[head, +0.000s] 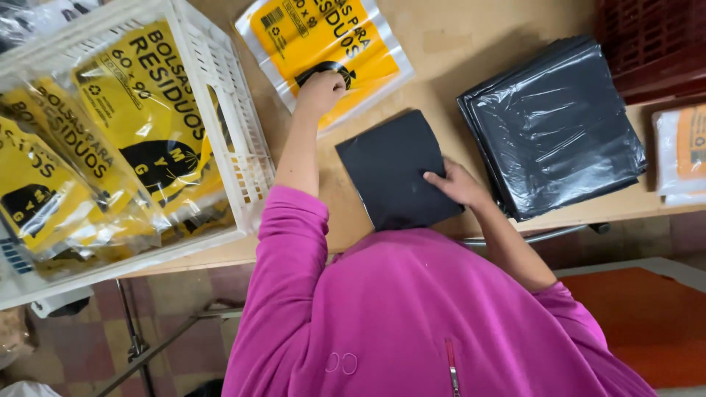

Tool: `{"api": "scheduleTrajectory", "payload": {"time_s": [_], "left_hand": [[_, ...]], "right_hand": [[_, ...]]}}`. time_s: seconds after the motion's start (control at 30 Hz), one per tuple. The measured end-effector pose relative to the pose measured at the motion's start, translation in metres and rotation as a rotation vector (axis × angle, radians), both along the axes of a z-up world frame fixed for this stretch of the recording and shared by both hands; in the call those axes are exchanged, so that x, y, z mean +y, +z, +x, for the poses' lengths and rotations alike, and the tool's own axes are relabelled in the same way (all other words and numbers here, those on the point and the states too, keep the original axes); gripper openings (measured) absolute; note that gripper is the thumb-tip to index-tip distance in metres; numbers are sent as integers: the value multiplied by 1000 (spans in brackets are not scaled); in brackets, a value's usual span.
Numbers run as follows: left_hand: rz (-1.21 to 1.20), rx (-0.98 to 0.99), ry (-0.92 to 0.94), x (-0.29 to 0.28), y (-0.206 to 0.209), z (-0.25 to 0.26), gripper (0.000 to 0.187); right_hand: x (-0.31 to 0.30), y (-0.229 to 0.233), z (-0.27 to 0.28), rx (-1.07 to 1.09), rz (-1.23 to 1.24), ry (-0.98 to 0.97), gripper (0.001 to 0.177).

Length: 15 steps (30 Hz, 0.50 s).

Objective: Packaging folded black plastic bags into yellow labeled plastic sleeves at a factory workbench.

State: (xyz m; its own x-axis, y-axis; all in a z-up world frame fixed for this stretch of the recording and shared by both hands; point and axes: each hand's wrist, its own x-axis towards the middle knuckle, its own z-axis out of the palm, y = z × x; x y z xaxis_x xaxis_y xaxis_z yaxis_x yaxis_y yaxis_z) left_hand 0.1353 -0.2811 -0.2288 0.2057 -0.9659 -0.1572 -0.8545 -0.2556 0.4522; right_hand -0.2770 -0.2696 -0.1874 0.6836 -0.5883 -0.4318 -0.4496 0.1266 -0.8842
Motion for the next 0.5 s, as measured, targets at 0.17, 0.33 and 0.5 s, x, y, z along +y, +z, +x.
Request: {"api": "scheduleTrajectory", "payload": {"time_s": [0.17,0.33,0.5], "left_hand": [[-37,134,52,8,51,5,13],[-93,213,24,46,100,-14,15],[-212,176,-23,97,116,-53,9]], "right_hand": [[6,2,3,-77,-92,10,46],[5,-1,9,-168,-44,-90,44],[-2,23,19,-183,109,-347,46]]}}
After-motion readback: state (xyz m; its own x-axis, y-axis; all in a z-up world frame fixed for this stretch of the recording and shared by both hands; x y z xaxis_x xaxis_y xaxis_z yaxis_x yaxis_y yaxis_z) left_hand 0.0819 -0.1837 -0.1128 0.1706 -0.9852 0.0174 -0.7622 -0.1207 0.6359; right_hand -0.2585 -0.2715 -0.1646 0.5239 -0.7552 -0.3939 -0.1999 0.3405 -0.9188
